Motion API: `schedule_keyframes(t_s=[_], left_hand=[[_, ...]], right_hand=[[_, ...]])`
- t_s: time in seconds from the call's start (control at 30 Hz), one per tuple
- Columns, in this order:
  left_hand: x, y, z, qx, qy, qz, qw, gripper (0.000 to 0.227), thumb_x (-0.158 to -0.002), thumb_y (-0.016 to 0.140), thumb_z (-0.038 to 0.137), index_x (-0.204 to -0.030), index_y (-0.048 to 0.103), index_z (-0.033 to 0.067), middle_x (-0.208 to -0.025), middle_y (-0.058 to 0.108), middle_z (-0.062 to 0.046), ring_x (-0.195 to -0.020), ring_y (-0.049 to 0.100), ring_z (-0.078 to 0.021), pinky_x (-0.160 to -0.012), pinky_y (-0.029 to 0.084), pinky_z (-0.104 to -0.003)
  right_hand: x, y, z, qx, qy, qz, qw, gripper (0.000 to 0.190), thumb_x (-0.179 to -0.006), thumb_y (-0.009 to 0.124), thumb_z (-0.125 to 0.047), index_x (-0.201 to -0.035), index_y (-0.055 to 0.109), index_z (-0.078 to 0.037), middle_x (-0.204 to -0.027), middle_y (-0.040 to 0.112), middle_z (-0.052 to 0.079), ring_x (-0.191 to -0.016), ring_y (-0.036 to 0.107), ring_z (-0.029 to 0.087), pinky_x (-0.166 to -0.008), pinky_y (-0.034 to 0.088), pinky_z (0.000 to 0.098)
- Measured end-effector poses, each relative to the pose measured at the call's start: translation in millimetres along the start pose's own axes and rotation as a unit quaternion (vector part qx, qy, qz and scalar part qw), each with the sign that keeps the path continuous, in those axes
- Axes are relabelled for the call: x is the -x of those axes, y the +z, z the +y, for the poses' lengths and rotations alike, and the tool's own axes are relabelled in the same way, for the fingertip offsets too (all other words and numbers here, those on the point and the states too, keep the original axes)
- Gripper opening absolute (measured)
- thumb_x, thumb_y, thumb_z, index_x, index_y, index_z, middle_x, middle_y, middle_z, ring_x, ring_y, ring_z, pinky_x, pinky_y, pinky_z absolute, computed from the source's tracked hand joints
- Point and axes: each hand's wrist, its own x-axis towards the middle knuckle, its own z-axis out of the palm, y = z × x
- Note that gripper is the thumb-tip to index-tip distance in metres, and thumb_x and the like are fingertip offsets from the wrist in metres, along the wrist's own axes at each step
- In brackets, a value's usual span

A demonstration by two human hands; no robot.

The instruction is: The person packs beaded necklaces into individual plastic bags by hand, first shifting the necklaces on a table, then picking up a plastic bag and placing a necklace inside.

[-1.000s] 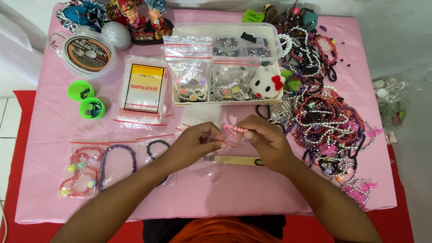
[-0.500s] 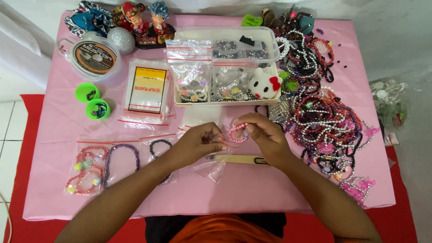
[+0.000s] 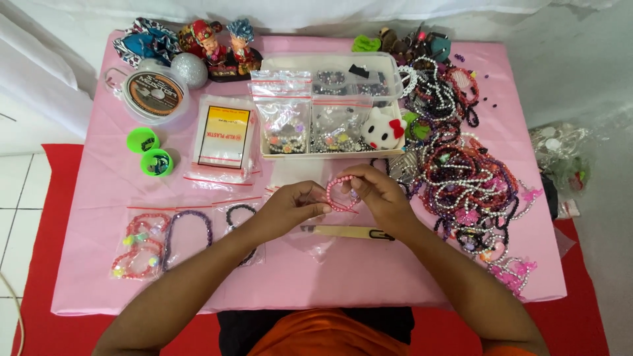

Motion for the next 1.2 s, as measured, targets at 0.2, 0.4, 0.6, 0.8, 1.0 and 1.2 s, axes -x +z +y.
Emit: schedule_keyframes(t_s=[0.2,0.4,0.6,0.8,1.0,1.2], left_hand=[[5,3,19,-0.015,0.002,0.009,1.000,0.023,-0.092,0.075,0.021,-0.111,0.073,0.0091,-0.075,0.072,-0.011,-0.069,0.062,-0.0131,-0.065,0.052,-0.027],[7,2,15,-0.027,-0.015,0.019,0.999,0.022,-0.093,0.074,0.023,-0.110,0.074,0.0093,-0.076,0.073,-0.013,-0.070,0.065,-0.0144,-0.064,0.052,-0.026],[4,-1,5,-0.025,-0.015,0.017,0.999,0.023,-0.092,0.074,0.025,-0.107,0.073,0.0074,-0.075,0.073,-0.014,-0.068,0.070,-0.0164,-0.064,0.055,-0.028],[12,6,21,0.042,-0.062,-0.008,0.997,0.028,-0.091,0.075,0.020,-0.111,0.069,0.0012,-0.083,0.071,-0.017,-0.076,0.070,-0.0180,-0.070,0.063,-0.031],[7,7,7,0.043,-0.056,0.025,0.997,0.028,-0.095,0.072,0.024,-0.112,0.067,0.0016,-0.086,0.069,-0.020,-0.077,0.073,-0.0228,-0.071,0.065,-0.036],[4,8,7,0.081,-0.063,0.046,0.994,0.027,-0.094,0.072,0.022,-0.111,0.065,0.0021,-0.087,0.066,-0.018,-0.074,0.072,-0.0215,-0.065,0.065,-0.032]], right_hand=[[-7,-3,0,0.030,0.000,-0.019,0.999,0.025,-0.106,0.053,-0.012,-0.118,0.070,-0.001,-0.091,0.064,0.011,-0.084,0.055,0.015,-0.073,0.048,0.0290],[0,-7,15,0.011,0.036,-0.020,0.999,0.030,-0.104,0.053,-0.010,-0.129,0.066,-0.001,-0.094,0.062,0.009,-0.083,0.058,0.012,-0.065,0.056,0.0245],[-1,-7,8,-0.001,0.013,-0.033,0.999,0.035,-0.105,0.048,-0.006,-0.137,0.061,0.000,-0.093,0.058,0.009,-0.084,0.056,0.012,-0.064,0.056,0.0230],[2,3,14,-0.057,0.009,0.011,0.998,0.037,-0.100,0.055,0.004,-0.137,0.060,0.004,-0.108,0.063,0.012,-0.098,0.067,0.018,-0.081,0.061,0.0321],[2,3,16,0.000,0.010,0.027,1.000,0.037,-0.097,0.062,0.003,-0.133,0.065,0.003,-0.102,0.067,0.013,-0.097,0.070,0.019,-0.085,0.060,0.0342],[0,5,6,0.017,0.006,0.059,0.998,0.036,-0.097,0.065,0.001,-0.133,0.066,-0.001,-0.096,0.072,0.013,-0.085,0.066,0.015,-0.076,0.057,0.0298]])
